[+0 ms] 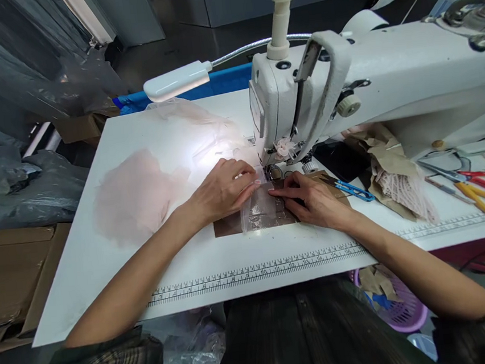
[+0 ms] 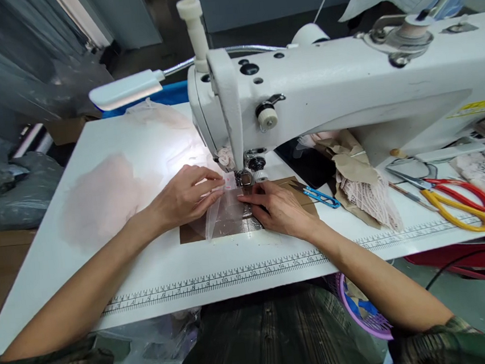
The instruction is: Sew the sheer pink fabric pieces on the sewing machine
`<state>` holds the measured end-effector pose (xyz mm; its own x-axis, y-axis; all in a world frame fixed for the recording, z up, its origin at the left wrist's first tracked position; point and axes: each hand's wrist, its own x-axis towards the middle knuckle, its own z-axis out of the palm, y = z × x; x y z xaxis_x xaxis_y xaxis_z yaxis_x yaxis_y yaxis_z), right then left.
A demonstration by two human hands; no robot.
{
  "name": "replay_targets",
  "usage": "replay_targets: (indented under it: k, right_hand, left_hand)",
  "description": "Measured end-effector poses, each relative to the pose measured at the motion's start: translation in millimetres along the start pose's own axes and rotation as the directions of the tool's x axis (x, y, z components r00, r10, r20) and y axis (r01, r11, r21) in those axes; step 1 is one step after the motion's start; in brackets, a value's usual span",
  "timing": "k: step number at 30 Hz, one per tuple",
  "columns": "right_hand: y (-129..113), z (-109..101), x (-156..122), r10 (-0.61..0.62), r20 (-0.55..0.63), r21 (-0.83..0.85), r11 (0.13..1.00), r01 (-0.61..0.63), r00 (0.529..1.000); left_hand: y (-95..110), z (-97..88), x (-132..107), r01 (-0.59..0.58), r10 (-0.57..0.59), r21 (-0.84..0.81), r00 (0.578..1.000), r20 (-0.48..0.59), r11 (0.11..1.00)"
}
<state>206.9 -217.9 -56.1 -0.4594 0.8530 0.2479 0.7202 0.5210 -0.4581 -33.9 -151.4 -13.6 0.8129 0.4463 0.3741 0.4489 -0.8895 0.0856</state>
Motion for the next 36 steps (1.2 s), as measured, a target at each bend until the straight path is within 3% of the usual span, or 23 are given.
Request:
replay_targets:
  k: [3, 6, 13, 24, 36]
  right_hand:
    - [0.1, 0.2, 0.4, -0.003, -0.015, -0.005, 1.0, 0.003, 1.0]
    - [0.1, 0.1, 0.8, -0.003, -0.024, -0.019, 1.0, 0.002, 1.0]
    - [1.5, 1.1, 0.4, -0.011, -0.036, -0.014, 1.0, 0.011, 0.999]
    - [1.5, 1.4, 0.0, -0.012, -0.036, -0.002, 1.0, 0.012, 0.999]
    - [0.2, 1.4, 0.6, -0.063, -0.068, -0.066, 0.996, 0.058, 0.996]
  left_hand:
    - [6.1, -1.3, -9.4, -0.121, 0.128, -0.213, 0.992, 0.018, 0.969]
    - [14.9, 10.5, -20.8, -0.149, 0.163, -0.288, 0.986, 0.026, 0.946]
    - [24.7, 25.4, -28.0, -0.089, 0.088, -0.155, 0.996, -0.02, 0.984]
    - [27.1, 27.0, -28.0, -0.177, 0.174, -0.074, 0.983, -0.057, 0.981]
    - [32.9, 9.0, -17.5, -0.207, 0.21, -0.068, 0.977, 0.04, 0.976]
